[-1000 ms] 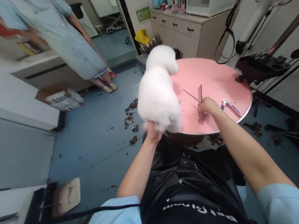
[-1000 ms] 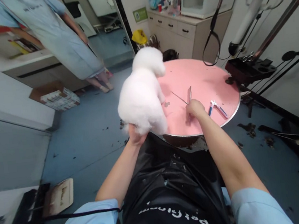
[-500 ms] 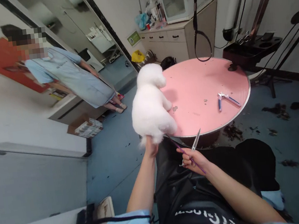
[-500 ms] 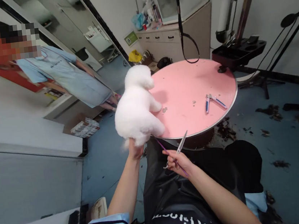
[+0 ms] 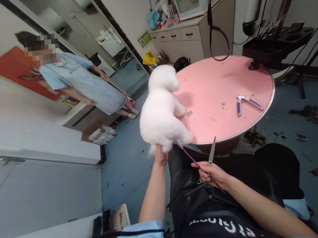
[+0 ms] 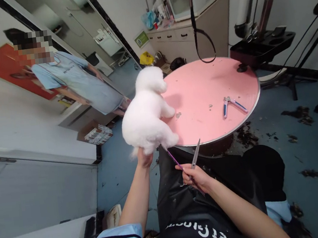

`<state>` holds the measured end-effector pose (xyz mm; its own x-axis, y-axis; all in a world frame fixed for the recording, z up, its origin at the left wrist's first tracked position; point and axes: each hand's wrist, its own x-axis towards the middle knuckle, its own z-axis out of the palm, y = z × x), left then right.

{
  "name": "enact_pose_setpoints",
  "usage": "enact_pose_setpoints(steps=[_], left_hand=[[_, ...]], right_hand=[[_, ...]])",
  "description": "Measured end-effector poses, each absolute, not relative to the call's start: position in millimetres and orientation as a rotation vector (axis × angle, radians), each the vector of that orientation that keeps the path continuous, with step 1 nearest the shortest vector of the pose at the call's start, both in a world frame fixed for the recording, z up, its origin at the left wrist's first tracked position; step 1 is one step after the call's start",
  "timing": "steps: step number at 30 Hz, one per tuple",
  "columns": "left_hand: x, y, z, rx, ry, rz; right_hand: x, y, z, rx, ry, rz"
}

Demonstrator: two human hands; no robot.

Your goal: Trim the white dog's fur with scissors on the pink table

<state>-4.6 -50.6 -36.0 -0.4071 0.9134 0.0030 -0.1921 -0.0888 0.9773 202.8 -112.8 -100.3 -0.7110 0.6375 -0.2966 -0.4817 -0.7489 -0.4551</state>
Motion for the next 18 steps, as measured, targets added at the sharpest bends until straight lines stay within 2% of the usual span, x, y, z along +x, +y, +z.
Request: enact_pose_setpoints(steps=[3, 7, 11, 15, 18], left_hand=[[-2, -53, -35, 0.771, 1.287, 1.674], [4, -54, -35, 0.646, 1.298, 1.760], [2, -55, -40, 0.693, 1.283, 1.791], [0, -56, -43, 0.659, 1.301, 1.827], [1, -57, -44, 0.538, 1.301, 1.813]], right_hand=[[207, -106, -100, -0.692, -0.465, 2.397], [210, -92, -94, -0.616, -0.475, 2.346], [215, -93, -95, -0.626, -0.636, 2.469], [221, -92, -97, -0.724, -0.541, 2.341], [227, -93, -99, -0.721, -0.731, 2.448]])
